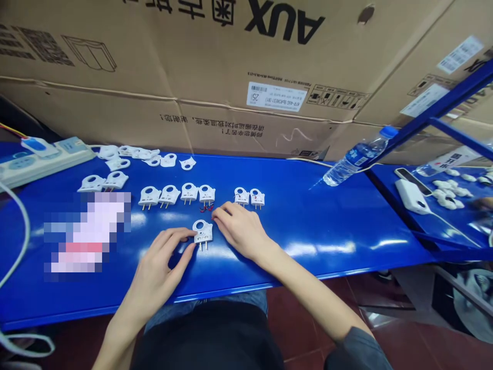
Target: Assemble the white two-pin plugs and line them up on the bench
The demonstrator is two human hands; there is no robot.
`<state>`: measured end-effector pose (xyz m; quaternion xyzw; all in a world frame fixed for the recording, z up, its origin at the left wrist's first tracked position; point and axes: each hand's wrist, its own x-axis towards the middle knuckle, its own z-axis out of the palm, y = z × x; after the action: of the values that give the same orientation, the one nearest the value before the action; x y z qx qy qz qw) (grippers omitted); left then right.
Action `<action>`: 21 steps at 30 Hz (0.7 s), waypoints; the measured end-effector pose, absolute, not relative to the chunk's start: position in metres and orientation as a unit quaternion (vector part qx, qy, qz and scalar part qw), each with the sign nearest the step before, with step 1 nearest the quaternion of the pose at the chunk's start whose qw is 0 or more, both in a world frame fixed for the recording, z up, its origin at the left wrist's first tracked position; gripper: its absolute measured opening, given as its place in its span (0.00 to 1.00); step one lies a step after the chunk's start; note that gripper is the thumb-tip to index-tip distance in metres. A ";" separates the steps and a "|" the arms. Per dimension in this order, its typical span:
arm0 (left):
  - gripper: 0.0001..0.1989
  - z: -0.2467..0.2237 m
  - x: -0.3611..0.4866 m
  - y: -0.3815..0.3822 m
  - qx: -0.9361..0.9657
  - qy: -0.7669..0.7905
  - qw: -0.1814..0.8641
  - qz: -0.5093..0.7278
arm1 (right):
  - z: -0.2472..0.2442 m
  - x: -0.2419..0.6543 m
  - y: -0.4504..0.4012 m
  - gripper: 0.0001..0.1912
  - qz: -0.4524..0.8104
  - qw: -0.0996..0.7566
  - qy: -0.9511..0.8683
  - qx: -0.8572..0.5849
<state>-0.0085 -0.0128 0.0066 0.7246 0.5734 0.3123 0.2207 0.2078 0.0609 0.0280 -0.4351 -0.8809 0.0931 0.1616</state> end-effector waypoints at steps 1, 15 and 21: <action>0.12 0.007 -0.009 -0.013 0.720 0.575 0.224 0.317 | 0.029 0.208 0.060 0.12 0.107 0.175 -0.878 -0.433; 0.15 0.011 -0.007 -0.013 0.694 0.584 0.230 0.353 | 0.027 0.196 0.049 0.08 0.173 0.212 -0.882 -0.383; 0.15 0.008 -0.006 -0.011 0.701 0.585 0.202 0.353 | 0.029 0.196 0.050 0.10 0.144 0.221 -0.905 -0.335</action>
<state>-0.0063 -0.0108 0.0077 0.7014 0.5852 0.3530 0.2024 0.1956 0.0498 0.0291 -0.3346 -0.9047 0.1439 0.2211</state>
